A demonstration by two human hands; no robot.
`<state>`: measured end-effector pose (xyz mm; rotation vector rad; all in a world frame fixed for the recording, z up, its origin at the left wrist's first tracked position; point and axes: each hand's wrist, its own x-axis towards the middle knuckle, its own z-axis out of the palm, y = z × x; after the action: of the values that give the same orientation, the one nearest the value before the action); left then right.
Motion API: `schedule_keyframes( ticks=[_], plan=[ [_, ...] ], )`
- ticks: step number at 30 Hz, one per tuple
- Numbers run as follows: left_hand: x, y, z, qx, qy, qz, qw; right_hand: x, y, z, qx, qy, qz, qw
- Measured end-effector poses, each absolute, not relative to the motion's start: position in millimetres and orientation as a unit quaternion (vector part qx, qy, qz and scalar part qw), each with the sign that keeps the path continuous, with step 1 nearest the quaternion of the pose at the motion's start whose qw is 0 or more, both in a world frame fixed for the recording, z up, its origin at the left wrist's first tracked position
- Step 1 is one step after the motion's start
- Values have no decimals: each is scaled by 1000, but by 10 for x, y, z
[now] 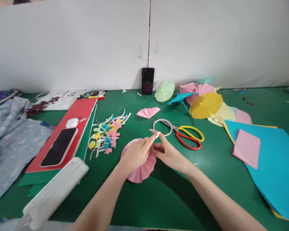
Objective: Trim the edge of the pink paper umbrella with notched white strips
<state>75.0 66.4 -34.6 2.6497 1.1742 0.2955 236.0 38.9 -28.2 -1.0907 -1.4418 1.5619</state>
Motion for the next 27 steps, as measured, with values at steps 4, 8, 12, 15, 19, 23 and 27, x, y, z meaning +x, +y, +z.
schedule_keyframes(
  ticks=[4, 8, 12, 15, 19, 23, 27],
  plan=[
    [751, 663, -357, 901, 404, 112, 114, 2356, 384, -282, -429, -563, 599, 374],
    [745, 653, -341, 887, 420, 138, 134, 2364, 390, -288, -433, -567, 588, 382],
    [721, 668, -333, 860, 442, 189, 171, 2372, 391, -253, -434, -568, 584, 385],
    [709, 687, -326, 835, 462, 240, 179, 2378, 398, -213, -436, -564, 586, 385],
    [698, 695, -265, 813, 466, 290, 192, 2397, 410, -185, -444, -556, 593, 377],
    [683, 689, -210, 808, 451, 293, 242, 2413, 408, -176, -457, -548, 595, 371],
    [699, 672, -244, 812, 432, 279, 275, 2413, 406, -182, -460, -549, 596, 364]
  ],
)
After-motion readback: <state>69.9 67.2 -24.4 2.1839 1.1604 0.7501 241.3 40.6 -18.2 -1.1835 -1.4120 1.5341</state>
